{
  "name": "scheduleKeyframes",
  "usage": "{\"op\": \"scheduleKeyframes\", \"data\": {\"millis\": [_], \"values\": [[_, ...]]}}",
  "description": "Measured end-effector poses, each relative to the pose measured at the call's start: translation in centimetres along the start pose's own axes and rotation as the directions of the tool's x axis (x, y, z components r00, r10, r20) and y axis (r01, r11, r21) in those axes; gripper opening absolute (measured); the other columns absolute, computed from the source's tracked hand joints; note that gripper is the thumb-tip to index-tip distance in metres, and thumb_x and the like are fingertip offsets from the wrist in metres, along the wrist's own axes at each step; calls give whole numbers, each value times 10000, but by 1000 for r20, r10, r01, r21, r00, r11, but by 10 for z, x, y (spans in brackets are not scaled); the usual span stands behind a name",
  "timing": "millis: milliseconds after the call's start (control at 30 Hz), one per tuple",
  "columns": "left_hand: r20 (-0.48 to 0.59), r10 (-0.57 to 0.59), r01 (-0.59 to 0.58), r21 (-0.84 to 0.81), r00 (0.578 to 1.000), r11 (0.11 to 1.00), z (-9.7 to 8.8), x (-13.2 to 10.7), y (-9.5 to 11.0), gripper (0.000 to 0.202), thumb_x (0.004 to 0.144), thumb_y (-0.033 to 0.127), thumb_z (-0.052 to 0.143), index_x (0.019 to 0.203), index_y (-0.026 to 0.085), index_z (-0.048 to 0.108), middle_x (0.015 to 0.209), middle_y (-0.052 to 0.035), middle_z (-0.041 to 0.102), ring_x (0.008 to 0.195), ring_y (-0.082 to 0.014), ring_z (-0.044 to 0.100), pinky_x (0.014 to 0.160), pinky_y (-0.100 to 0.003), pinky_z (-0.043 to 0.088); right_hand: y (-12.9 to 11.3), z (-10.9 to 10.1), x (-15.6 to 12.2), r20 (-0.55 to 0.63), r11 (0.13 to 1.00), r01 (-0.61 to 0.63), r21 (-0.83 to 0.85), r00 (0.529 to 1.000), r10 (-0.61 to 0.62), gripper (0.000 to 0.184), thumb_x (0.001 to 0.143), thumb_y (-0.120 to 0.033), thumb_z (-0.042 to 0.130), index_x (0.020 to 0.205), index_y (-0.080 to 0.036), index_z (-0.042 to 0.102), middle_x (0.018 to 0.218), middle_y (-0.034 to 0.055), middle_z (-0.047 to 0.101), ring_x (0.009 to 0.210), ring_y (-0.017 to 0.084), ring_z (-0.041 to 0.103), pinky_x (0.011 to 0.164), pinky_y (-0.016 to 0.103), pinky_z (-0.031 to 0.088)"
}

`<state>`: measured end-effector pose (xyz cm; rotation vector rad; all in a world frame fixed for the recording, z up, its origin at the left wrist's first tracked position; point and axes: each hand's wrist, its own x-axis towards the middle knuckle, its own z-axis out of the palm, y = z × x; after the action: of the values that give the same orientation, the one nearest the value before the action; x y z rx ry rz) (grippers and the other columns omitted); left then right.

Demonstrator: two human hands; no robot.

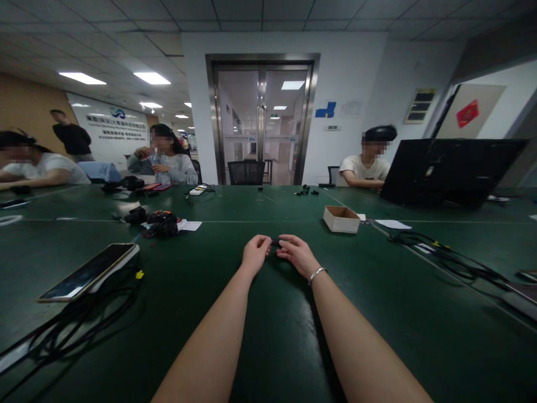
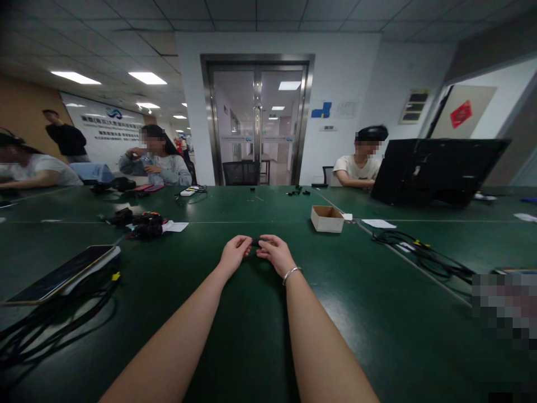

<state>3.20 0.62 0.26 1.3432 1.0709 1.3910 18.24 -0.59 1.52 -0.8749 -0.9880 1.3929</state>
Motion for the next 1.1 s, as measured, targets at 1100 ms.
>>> {"op": "scheduleKeyframes", "data": {"millis": [1100], "values": [[-81, -61, 65, 46, 995, 997, 1, 2, 0, 184, 847, 310, 596, 804, 131, 593, 622, -23, 621, 529, -100, 571, 498, -200, 440, 1, -1, 2, 33, 1000, 5, 1, 999, -5, 227, 699, -133, 756, 902, -170, 661, 693, -3, 645, 604, 120, 664, 591, 232, 586]]}}
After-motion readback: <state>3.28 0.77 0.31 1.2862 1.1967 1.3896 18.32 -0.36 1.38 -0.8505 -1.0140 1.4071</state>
